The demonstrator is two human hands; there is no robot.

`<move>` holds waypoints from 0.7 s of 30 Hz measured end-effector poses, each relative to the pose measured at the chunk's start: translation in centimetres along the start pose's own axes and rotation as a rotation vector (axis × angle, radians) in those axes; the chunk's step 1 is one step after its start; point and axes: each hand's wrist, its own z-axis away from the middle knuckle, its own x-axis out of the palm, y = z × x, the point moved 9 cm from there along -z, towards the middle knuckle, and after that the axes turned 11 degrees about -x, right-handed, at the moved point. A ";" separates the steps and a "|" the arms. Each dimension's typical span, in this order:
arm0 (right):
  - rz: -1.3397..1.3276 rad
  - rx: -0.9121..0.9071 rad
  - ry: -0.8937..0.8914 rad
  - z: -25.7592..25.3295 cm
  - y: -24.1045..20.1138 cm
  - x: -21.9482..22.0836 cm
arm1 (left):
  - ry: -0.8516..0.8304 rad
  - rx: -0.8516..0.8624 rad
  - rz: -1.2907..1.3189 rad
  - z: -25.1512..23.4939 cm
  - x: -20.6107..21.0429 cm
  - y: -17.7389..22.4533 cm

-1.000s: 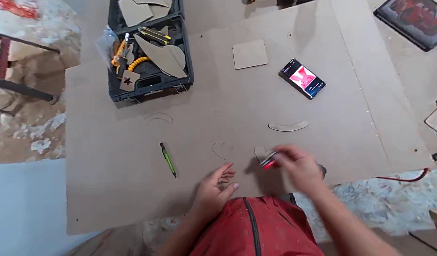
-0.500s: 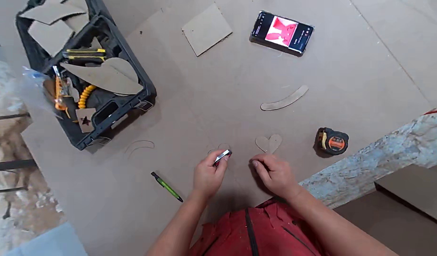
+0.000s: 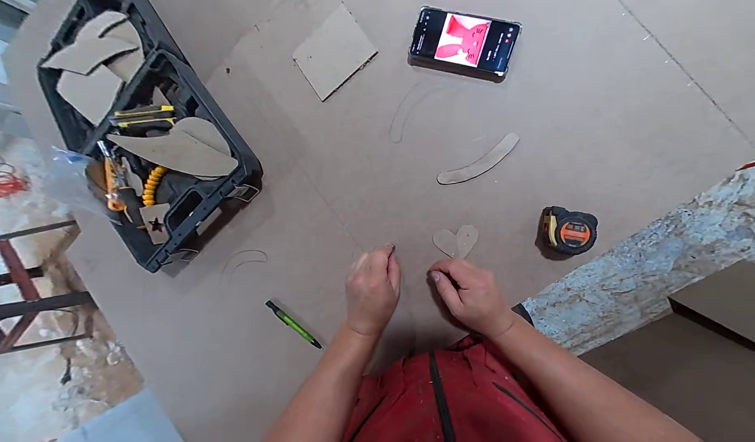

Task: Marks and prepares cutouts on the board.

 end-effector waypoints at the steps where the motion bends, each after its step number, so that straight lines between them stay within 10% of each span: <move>1: 0.002 0.002 -0.005 0.0 0.0 0.0 | 0.000 -0.018 0.001 0.4 -0.1 0.0; 21: -0.030 -0.001 -0.011 0.1 0.1 0.0 | -0.071 -0.122 -0.052 -0.1 -0.3 0.3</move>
